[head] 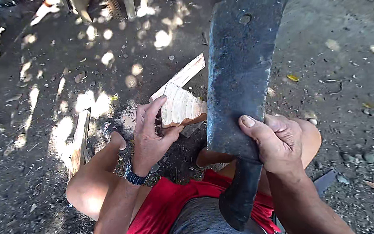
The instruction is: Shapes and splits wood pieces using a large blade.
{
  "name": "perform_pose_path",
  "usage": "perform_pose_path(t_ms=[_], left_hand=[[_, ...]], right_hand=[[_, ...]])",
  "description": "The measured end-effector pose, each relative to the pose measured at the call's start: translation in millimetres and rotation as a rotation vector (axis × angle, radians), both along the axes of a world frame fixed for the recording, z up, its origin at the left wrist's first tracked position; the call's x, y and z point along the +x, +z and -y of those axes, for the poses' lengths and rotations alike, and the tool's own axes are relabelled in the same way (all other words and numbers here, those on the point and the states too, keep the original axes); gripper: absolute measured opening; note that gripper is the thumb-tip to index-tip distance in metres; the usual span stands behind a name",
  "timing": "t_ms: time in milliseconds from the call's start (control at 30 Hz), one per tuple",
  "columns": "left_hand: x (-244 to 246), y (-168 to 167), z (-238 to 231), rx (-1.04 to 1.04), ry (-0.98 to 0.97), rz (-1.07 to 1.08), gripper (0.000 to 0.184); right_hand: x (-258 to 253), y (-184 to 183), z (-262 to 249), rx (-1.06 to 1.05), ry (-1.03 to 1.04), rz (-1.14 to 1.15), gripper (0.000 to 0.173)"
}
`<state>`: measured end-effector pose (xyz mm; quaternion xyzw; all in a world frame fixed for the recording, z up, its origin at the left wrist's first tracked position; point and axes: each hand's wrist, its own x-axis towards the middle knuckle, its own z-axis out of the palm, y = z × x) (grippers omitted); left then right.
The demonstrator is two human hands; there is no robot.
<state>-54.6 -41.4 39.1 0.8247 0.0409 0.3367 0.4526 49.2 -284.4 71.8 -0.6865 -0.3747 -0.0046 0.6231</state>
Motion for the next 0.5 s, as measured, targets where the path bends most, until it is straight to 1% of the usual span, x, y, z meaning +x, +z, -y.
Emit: perform_pose_path(t_ms=[100, 300, 500], left_hand=[[0.6, -0.4, 1.6, 0.007, 0.009, 0.001, 0.082], [0.4, 0.1, 2.6, 0.02, 0.017, 0.01, 0.081], [-0.3, -0.6, 2.4, 0.013, 0.019, 0.003, 0.081]], right_hand=[[2.0, 1.1, 0.9, -0.006, 0.013, -0.056, 0.033], [4.5, 3.9, -0.1, -0.064, -0.024, -0.159, 0.033], [5.6, 12.0, -2.1, -0.107, -0.043, -0.261, 0.036]])
